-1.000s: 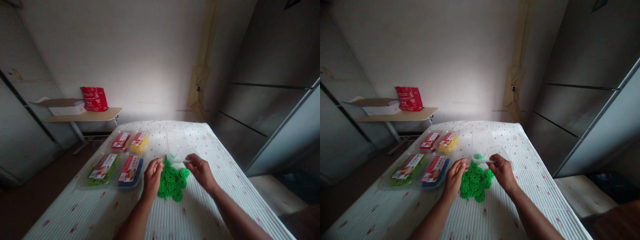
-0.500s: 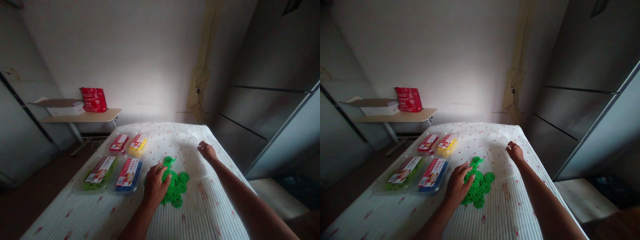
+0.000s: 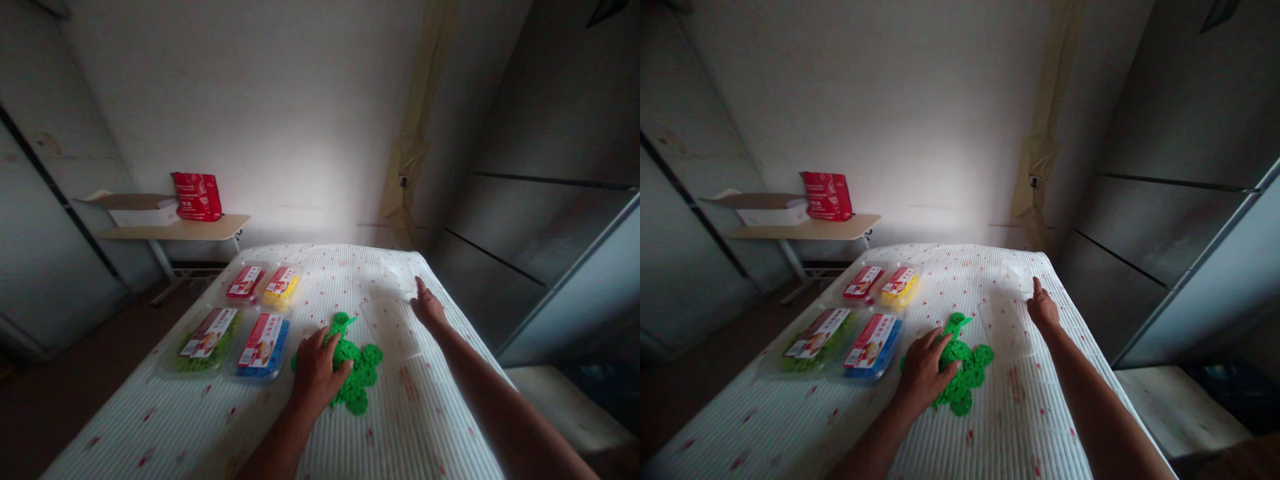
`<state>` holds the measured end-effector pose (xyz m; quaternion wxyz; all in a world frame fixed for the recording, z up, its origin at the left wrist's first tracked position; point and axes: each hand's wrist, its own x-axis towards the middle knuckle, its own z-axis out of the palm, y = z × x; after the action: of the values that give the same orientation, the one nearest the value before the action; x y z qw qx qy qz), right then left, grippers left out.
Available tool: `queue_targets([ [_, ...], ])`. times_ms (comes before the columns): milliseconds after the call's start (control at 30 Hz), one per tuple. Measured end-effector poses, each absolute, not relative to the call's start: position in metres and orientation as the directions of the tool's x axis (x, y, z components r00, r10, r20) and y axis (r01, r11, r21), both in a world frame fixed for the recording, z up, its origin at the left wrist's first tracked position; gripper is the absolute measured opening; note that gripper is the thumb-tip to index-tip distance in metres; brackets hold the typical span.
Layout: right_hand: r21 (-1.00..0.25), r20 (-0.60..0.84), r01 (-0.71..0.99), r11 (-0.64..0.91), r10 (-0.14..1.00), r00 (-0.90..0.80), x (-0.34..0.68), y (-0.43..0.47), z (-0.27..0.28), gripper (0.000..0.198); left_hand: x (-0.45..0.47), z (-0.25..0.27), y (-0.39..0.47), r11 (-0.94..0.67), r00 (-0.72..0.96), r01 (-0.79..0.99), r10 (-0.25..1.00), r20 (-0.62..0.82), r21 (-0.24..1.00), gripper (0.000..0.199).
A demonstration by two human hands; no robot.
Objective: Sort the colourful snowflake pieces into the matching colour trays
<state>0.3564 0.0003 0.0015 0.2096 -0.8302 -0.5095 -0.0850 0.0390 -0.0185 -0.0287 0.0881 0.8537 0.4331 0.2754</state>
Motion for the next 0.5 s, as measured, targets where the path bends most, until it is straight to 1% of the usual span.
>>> queue_targets([
  [67, -0.231, 0.404, 0.896, -0.380, 0.800, 0.444, 0.344, -0.013, 0.004, 0.046, 0.039, -0.026, -0.019, -0.606, 0.474, 0.698, 0.791, 0.388, 0.382, 0.047],
  [133, -0.188, 0.432, 0.943, -0.273, 0.840, 0.329, 0.325, -0.030, 0.002, 0.039, 0.040, -0.023, -0.020, -0.605, 0.484, 0.705, 0.792, 0.373, 0.369, 0.048],
  [167, -0.164, 0.425, 0.966, -0.198, 0.870, 0.250, 0.315, -0.038, -0.001, 0.041, 0.041, -0.022, -0.021, -0.605, 0.494, 0.709, 0.792, 0.359, 0.361, 0.050],
  [233, -0.126, 0.360, 0.986, -0.110, 0.921, 0.149, 0.295, -0.054, -0.007, 0.051, 0.042, -0.022, -0.024, -0.607, 0.520, 0.717, 0.793, 0.318, 0.342, 0.054],
  [300, -0.098, 0.267, 0.991, -0.091, 0.957, 0.114, 0.281, -0.066, -0.012, 0.056, 0.043, -0.021, -0.027, -0.609, 0.546, 0.725, 0.793, 0.270, 0.322, 0.057],
  [400, -0.072, 0.191, 0.994, -0.085, 0.977, 0.097, 0.276, -0.078, -0.015, 0.052, 0.042, -0.020, -0.030, -0.619, 0.584, 0.722, 0.785, 0.208, 0.310, 0.059],
  [500, -0.051, 0.184, 0.997, -0.056, 0.981, 0.065, 0.282, -0.088, -0.016, 0.049, 0.039, -0.017, -0.031, -0.636, 0.613, 0.705, 0.769, 0.180, 0.314, 0.058],
])
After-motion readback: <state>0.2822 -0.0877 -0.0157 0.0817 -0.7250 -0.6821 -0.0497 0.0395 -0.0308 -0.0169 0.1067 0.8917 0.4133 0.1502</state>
